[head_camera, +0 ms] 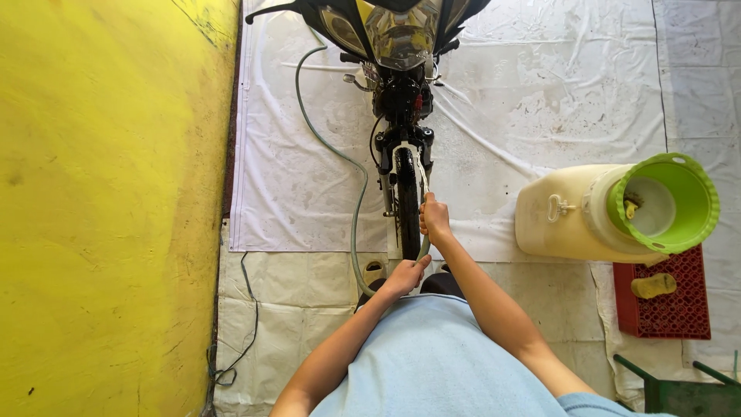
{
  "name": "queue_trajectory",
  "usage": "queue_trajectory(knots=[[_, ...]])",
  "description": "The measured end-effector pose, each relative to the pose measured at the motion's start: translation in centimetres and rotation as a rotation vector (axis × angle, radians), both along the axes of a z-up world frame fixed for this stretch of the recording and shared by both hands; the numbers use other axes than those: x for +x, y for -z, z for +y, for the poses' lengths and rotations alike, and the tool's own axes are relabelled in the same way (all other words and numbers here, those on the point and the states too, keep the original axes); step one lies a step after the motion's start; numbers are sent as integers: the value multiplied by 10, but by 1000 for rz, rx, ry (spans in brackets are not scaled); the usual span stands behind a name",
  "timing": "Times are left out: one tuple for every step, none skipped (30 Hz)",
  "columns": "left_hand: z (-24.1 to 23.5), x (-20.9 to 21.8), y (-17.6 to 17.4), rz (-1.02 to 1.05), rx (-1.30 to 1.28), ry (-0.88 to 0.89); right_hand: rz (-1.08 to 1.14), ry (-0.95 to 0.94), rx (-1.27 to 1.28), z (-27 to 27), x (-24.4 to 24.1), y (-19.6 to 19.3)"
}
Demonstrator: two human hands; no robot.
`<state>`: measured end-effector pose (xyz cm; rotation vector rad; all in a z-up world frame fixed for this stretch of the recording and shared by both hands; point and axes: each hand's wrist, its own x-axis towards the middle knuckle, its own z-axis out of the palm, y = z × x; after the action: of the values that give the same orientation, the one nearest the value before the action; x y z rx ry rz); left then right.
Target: The person uses a hose to spray water on a black motorcycle, focusing on the front wheel, forks, and handlebars. The person moves around the motorcycle to rinse different parts, including the front tire, engine area, and dashboard.
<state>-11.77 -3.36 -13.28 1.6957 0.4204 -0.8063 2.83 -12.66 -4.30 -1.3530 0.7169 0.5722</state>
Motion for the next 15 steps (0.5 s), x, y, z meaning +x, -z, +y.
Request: queue_trajectory(knots=[[2, 2, -4, -1, 3, -6, -1, -6, 3, -1, 1, 7], [4, 3, -7, 0, 16, 13, 5, 29, -5, -1, 2, 14], [3, 0, -10, 7, 25, 34, 17, 66, -15, -5, -2, 22], [3, -6, -7, 12, 24, 30, 22, 62, -16, -6, -8, 25], [1, -7, -3, 13, 29, 42, 30, 63, -28, -9, -10, 28], [0, -8, 1, 15, 35, 55, 37, 65, -40, -12, -12, 30], [0, -6, -3, 14, 33, 53, 35, 63, -41, -15, -12, 30], [0, -5, -6, 18, 43, 91, 42, 73, -35, -18, -13, 31], [0, -10, -9, 30, 51, 128, 57, 81, -31, -21, -19, 32], [-2, -14, -12, 37, 48, 125, 64, 77, -34, -21, -22, 37], [-3, -13, -14, 40, 62, 133, 74, 78, -40, -23, -21, 41], [-5, -12, -17, 42, 76, 142, 83, 78, -45, -24, -21, 45], [-4, -9, -20, 37, 78, 143, 78, 79, -43, -25, -18, 42], [-4, -6, -23, 37, 80, 147, 73, 82, -40, -25, -16, 39], [-5, -12, -26, 47, 80, 150, 80, 83, -40, -27, -21, 37]])
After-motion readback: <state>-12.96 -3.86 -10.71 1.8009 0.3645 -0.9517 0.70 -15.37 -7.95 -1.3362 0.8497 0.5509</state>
